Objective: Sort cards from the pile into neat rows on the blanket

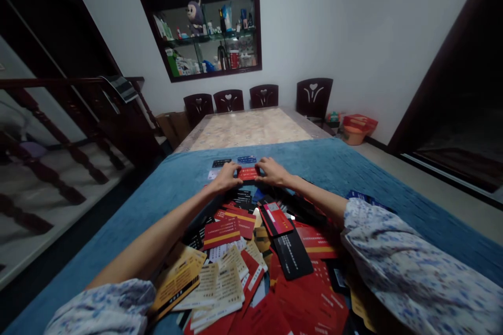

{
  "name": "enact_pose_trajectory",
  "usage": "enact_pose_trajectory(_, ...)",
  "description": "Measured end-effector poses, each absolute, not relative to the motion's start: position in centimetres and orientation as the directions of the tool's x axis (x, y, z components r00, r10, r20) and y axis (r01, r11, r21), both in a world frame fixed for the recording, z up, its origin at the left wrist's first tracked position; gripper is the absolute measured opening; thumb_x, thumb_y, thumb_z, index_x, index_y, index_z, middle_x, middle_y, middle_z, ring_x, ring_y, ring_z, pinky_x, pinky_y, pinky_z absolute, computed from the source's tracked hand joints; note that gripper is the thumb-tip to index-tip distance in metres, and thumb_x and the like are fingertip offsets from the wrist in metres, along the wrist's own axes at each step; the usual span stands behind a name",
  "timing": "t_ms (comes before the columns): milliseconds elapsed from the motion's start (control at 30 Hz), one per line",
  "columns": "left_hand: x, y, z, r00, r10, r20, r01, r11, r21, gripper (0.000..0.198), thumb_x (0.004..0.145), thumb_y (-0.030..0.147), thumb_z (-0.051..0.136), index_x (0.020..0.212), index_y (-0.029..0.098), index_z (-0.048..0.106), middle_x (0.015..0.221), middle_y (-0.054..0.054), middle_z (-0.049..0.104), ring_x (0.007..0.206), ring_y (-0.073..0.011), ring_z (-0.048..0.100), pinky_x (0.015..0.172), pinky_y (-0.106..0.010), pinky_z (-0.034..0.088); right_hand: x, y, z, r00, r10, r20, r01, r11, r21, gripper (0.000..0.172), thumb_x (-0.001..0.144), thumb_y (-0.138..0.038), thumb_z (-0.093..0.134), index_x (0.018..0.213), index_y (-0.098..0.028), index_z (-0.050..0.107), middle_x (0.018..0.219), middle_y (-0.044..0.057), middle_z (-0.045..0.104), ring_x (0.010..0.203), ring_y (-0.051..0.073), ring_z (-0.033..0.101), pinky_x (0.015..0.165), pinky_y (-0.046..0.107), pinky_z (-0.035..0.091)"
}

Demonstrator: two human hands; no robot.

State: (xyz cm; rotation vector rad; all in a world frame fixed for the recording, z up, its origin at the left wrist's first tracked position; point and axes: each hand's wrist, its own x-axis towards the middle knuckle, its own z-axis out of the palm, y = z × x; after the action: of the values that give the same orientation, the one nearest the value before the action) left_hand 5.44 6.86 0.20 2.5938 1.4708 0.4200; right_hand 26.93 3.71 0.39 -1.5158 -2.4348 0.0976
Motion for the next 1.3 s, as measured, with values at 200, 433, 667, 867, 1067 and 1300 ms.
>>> enact_pose_trajectory(200, 5.4, 8.5, 0.1, 0.455, 0.883, 0.116, 0.849, -0.47, 0.243, 0.047, 0.066, 0.024, 0.075, 0.112, 0.019, 0.072, 0.109, -0.005, 0.067, 0.111, -0.0284, 0.055, 0.1, -0.035, 0.045, 26.3, 5.4, 0.1, -0.381, 0.915, 0.129, 0.9, 0.399, -0.174, 0.036, 0.085, -0.039, 0.067, 0.113, -0.016, 0.068, 0.124, 0.015, 0.06, 0.112, 0.03, 0.055, 0.087, 0.034, 0.046)
enact_pose_trajectory(433, 5.9, 9.6, -0.2, 0.433, 0.9, 0.046, 0.873, -0.432, 0.227, 0.044, 0.066, 0.025, 0.073, 0.109, 0.019, 0.072, 0.105, -0.006, 0.068, 0.115, -0.0302, 0.052, 0.099, -0.035, 0.045, 26.2, 6.9, -0.8, -0.376, 0.919, 0.119, 0.906, 0.392, -0.16, 0.032, 0.082, -0.039, 0.068, 0.105, -0.017, 0.071, 0.119, 0.015, 0.064, 0.106, 0.029, 0.058, 0.085, 0.033, 0.046)
enact_pose_trajectory(667, 5.9, 10.3, -0.3, 0.41, 0.912, -0.011, 0.892, -0.399, 0.212, 0.05, 0.067, 0.027, 0.07, 0.116, 0.02, 0.068, 0.111, -0.006, 0.064, 0.119, -0.0288, 0.05, 0.101, -0.034, 0.044, 26.3, 7.7, -1.2, -0.375, 0.922, 0.1, 0.907, 0.387, -0.167, 0.033, 0.082, -0.039, 0.068, 0.108, -0.019, 0.071, 0.118, 0.013, 0.064, 0.108, 0.028, 0.058, 0.086, 0.03, 0.046)
enact_pose_trajectory(867, 5.9, 10.2, 0.0, 0.428, 0.903, -0.041, 0.891, -0.414, 0.187, 0.051, 0.068, 0.025, 0.067, 0.119, 0.02, 0.066, 0.113, -0.008, 0.062, 0.12, -0.0302, 0.049, 0.104, -0.04, 0.043, 26.3, 7.9, -1.3, -0.375, 0.923, 0.089, 0.906, 0.385, -0.174, 0.035, 0.083, -0.041, 0.068, 0.11, -0.019, 0.07, 0.118, 0.013, 0.064, 0.108, 0.027, 0.058, 0.089, 0.03, 0.044)
enact_pose_trajectory(1067, 5.7, 9.8, 0.2, 0.431, 0.901, -0.039, 0.895, -0.422, 0.147, 0.053, 0.069, 0.026, 0.067, 0.121, 0.02, 0.066, 0.116, -0.009, 0.062, 0.121, -0.0307, 0.049, 0.104, -0.041, 0.044, 26.4, 8.0, -1.5, -0.381, 0.921, 0.079, 0.902, 0.389, -0.185, 0.036, 0.084, -0.043, 0.067, 0.111, -0.019, 0.07, 0.119, 0.014, 0.063, 0.109, 0.027, 0.057, 0.089, 0.031, 0.044)
enact_pose_trajectory(1300, 4.9, 10.9, 0.5, 0.47, 0.881, -0.052, 0.877, -0.459, 0.144, 0.052, 0.068, 0.017, 0.066, 0.12, 0.019, 0.069, 0.122, -0.005, 0.068, 0.122, -0.0257, 0.055, 0.107, -0.03, 0.042, 26.2, 8.5, -1.6, -0.393, 0.918, 0.064, 0.897, 0.397, -0.196, 0.032, 0.084, -0.044, 0.067, 0.105, -0.02, 0.071, 0.118, 0.011, 0.063, 0.111, 0.027, 0.057, 0.091, 0.03, 0.044)
